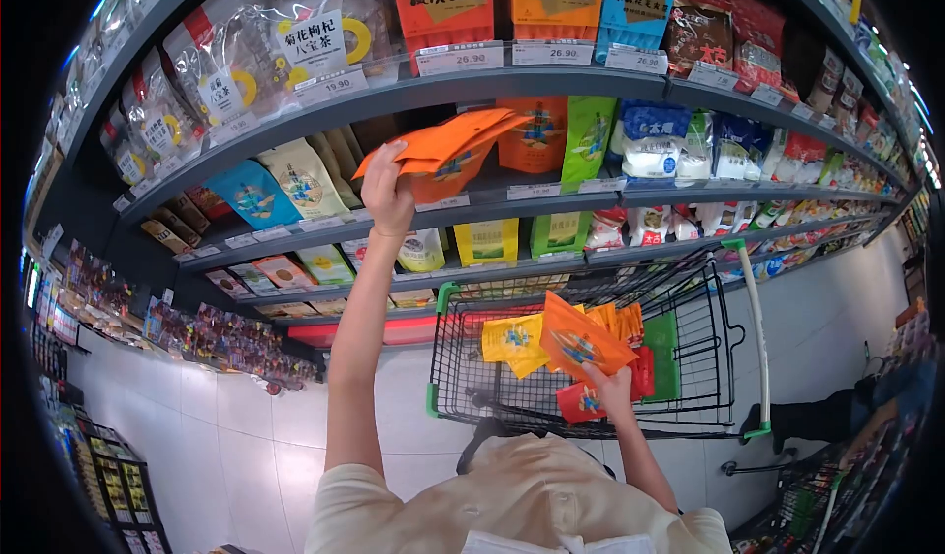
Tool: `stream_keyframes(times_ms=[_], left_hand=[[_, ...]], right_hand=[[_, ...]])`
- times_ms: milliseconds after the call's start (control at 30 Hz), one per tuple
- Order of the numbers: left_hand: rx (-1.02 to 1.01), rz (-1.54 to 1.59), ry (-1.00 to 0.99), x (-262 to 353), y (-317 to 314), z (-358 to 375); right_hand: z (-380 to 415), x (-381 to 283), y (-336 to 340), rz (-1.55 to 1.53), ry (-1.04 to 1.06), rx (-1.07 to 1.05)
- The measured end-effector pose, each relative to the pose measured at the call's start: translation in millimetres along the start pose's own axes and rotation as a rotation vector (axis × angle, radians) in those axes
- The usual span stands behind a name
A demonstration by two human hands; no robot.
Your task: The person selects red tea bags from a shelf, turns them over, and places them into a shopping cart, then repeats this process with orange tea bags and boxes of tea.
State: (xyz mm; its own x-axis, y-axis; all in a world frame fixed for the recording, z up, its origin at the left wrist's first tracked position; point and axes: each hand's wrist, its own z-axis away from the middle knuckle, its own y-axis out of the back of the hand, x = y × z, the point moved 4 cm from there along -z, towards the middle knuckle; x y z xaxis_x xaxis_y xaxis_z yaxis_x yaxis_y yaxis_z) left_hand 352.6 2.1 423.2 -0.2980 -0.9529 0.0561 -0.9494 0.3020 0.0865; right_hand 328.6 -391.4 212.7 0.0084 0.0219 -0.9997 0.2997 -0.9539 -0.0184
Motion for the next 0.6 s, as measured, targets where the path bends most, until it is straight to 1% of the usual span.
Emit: stream_keyframes(times_ms=[67,100,133,200,233,333,433,533,567,600], left_hand=[[0.029,0.069,0.03,18.0,6.8,-20.2],[0.037,0.045,0.063,31.3,8.2,-30.4],[-0.042,0.134,0.244,41.7,7.1,-38.1],[-0.212,0.307,0.614,62.1,4.3,-36.1],[-0.285,0.354,0.69,65.4,0.6,-26.8],[-0.477,0.451,0.892,90.4,-10.7,4.1],[-0.579,0.591,1.141,116.1,-19.2,38.8],[-0.544,0.693,1.269,136.8,-24.9,66.1],[-0.548,0.754,1.299,128.1,-27.3,87.9],[-0.514,0.8,1.392,131.2,-27.6,97.4]], right_hand=[[-2.2,-17.4,-4.3,-0.029,0.016,-0.018],[-2.9,-32.4,-6.9,-0.063,0.029,-0.018],[-3.9,-46.0,-9.0,-0.098,0.04,-0.017],[-5.7,-70.0,-8.5,-0.212,0.136,0.005],[-7.5,-80.4,-6.6,-0.268,0.187,0.023],[-17.4,-97.3,-0.9,-0.491,0.1,-0.029],[-28.4,-96.2,-2.3,-0.596,-0.141,-0.134],[-25.8,-81.2,-13.7,-0.835,-0.287,-0.16],[-24.1,-75.6,-13.3,-0.874,-0.317,-0.178],[-21.7,-69.8,-13.3,-0.914,-0.346,-0.198]])
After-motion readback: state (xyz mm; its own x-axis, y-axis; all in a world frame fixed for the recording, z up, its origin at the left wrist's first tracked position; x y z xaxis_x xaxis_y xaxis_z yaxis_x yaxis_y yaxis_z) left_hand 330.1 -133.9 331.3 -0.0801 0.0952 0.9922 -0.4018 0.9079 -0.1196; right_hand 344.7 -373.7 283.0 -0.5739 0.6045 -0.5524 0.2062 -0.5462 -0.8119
